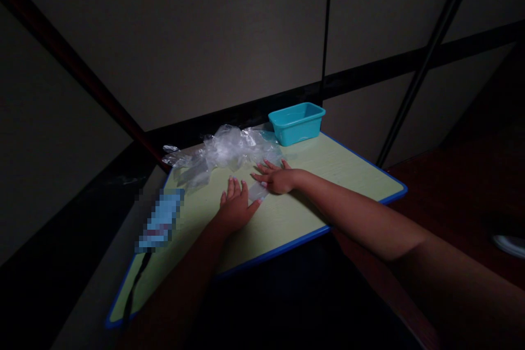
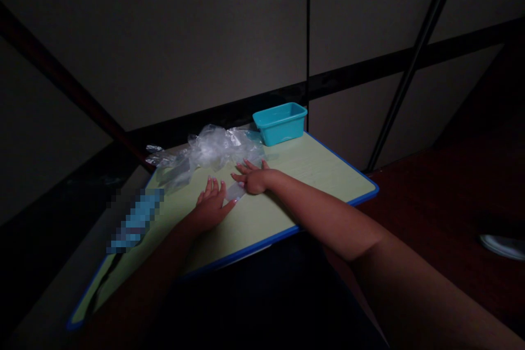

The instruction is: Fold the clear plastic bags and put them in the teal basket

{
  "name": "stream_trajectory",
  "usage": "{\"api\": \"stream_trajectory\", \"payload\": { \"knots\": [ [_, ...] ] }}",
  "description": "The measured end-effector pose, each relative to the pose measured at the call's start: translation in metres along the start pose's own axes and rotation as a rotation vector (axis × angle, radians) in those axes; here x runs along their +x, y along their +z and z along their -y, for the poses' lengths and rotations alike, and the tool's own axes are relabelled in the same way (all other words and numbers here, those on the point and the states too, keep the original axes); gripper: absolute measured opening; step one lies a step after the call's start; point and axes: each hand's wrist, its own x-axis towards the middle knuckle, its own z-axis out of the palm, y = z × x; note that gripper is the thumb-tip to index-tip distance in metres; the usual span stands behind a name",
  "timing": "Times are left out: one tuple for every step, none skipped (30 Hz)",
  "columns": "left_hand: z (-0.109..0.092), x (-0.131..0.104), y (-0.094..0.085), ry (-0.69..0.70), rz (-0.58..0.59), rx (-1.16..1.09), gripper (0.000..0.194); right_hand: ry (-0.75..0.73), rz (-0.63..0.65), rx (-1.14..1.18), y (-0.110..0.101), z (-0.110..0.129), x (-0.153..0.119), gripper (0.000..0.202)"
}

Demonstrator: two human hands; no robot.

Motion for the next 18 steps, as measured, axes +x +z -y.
{"api": "stream_trajectory", "payload": {
  "knots": [
    [0.0,0.0,0.0,0.001,-0.006,0.0,0.075,-0.002,-0.042,0.004,0.001,0.002,0.0,0.056],
    [0.0,0.0,0.0,0.0,-0.01,0.0,0.075,-0.003,-0.082,0.006,0.001,0.005,0.001,0.057],
    [0.0,0.0,0.0,-0.002,-0.012,0.0,0.076,-0.007,-0.114,0.007,0.003,0.008,0.001,0.058],
    [0.0,0.0,0.001,-0.004,-0.011,-0.002,0.076,-0.015,-0.133,0.005,0.004,0.011,0.002,0.059],
    [0.0,0.0,0.001,-0.005,-0.009,-0.005,0.076,-0.026,-0.142,-0.001,0.006,0.013,0.003,0.059],
    [0.0,0.001,0.001,-0.006,-0.008,-0.009,0.076,-0.038,-0.14,-0.013,0.007,0.015,0.004,0.06],
    [-0.001,0.001,0.001,-0.007,-0.01,-0.011,0.077,-0.046,-0.133,-0.029,0.009,0.017,0.005,0.06],
    [-0.001,0.001,0.002,-0.008,-0.014,-0.01,0.077,-0.048,-0.123,-0.046,0.01,0.018,0.005,0.06],
    [0.0,0.001,0.002,-0.007,-0.019,-0.008,0.077,-0.044,-0.112,-0.062,0.011,0.018,0.005,0.06],
    [0.0,0.001,0.003,-0.006,-0.023,-0.004,0.077,-0.033,-0.1,-0.075,0.012,0.019,0.005,0.06],
    [0.0,0.002,0.003,-0.004,-0.028,-0.001,0.077,-0.019,-0.091,-0.083,0.012,0.019,0.005,0.059],
    [0.0,0.002,0.004,-0.004,-0.03,0.0,0.077,-0.001,-0.086,-0.087,0.012,0.019,0.004,0.059],
    [0.001,0.002,0.004,-0.003,-0.03,0.002,0.077,0.018,-0.082,-0.088,0.012,0.018,0.004,0.059],
    [0.001,0.002,0.004,-0.001,-0.029,0.004,0.077,0.041,-0.081,-0.09,0.012,0.018,0.004,0.059],
    [0.001,0.002,0.004,-0.001,-0.027,0.007,0.077,0.068,-0.08,-0.092,0.012,0.017,0.004,0.059],
    [0.001,0.002,0.004,-0.003,-0.025,0.011,0.077,0.095,-0.08,-0.095,0.011,0.015,0.005,0.059],
    [0.001,0.001,0.004,-0.005,-0.021,0.013,0.077,0.122,-0.078,-0.098,0.012,0.014,0.005,0.059],
    [0.001,0.001,0.003,-0.007,-0.019,0.013,0.077,0.146,-0.075,-0.103,0.012,0.012,0.006,0.06]
  ]
}}
